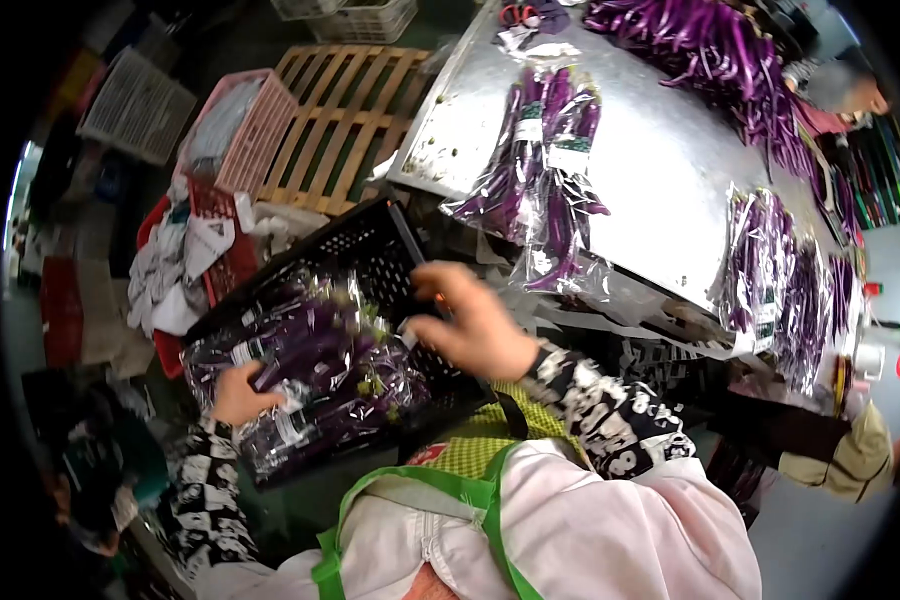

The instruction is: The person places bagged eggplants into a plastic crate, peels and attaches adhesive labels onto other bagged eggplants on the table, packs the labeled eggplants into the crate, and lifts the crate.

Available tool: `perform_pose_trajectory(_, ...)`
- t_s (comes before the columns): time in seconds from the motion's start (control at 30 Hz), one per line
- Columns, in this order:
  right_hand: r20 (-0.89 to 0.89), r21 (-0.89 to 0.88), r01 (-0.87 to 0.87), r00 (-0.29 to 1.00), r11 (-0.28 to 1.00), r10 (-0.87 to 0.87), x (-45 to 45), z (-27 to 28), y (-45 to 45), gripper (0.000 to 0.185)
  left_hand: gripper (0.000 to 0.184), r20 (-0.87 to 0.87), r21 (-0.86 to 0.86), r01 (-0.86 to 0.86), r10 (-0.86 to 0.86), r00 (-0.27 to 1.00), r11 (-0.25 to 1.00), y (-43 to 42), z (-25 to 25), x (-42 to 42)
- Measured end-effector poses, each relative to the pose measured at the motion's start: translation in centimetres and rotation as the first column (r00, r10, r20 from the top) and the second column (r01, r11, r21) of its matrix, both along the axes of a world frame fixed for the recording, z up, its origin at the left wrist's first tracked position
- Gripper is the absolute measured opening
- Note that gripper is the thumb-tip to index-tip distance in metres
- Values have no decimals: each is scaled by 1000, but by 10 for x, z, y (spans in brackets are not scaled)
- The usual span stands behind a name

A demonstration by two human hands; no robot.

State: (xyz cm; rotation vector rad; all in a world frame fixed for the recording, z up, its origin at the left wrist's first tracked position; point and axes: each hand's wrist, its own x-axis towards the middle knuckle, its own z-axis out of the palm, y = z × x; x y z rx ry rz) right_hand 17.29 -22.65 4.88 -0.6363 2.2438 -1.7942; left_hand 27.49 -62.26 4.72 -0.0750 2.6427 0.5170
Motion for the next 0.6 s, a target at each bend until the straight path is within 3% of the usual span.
perform_pose_trajectory(0.03,-59,-12,177,982,984,-177,-19,-8,14,55,47,123,74,-88,78,989,993,-12,-22,2)
perform_pose_trajectory(0.07,59,44,328,942,944,-330,-38,-11,35,54,47,-102,5,-26,26,994,1000,-35,-64,26)
perform_pose_trajectory(0.1,-259,119,499,850,858,-459,-57,-9,62,54,49,-184,-79,-76,60,981,994,-27,-71,43)
perform_pose_trajectory(0.13,-33,109,626,779,772,-626,-80,-25,89,55,53,-271,-152,-136,91,958,979,-11,-75,49)
perform_pose_trajectory(0.17,-137,185,732,680,655,-721,-95,-17,110,62,56,-355,-169,-81,16,935,982,4,-66,47)
perform_pose_trajectory(0.23,41,130,810,572,572,-819,-133,-20,150,70,69,-513,-256,-54,-88,854,965,6,-56,54)
perform_pose_trajectory(0.27,99,164,811,553,562,-827,-149,-20,163,71,68,-569,-334,-83,-130,812,939,-17,-64,64)
perform_pose_trajectory(0.33,102,167,798,570,579,-815,-176,-19,162,71,63,-602,-484,-431,67,795,761,-59,-83,73)
perform_pose_trajectory(0.37,12,172,751,645,637,-764,-185,-15,152,79,60,-629,-176,-537,325,706,825,-72,-93,73)
perform_pose_trajectory(0.4,2,236,697,697,678,-717,-189,0,129,80,58,-563,137,-602,562,605,786,-90,-104,76)
perform_pose_trajectory(0.43,-62,369,652,728,662,-683,-196,1,112,81,57,-596,90,-528,471,650,844,-129,-149,88)
perform_pose_trajectory(0.47,-61,593,518,792,616,-607,-209,-6,99,82,56,-550,-156,-582,419,722,798,-113,-143,80)
perform_pose_trajectory(0.5,-192,677,542,783,498,-591,-212,-20,83,80,56,-537,-177,-590,425,729,788,-96,-138,73)
perform_pose_trajectory(0.53,-75,718,475,779,508,-622,-217,-29,70,70,56,-525,-194,-600,434,732,776,-86,-137,67)
perform_pose_trajectory(0.6,-355,801,574,684,169,-637,-212,-56,43,56,53,-497,-153,-517,387,777,842,-79,-140,68)
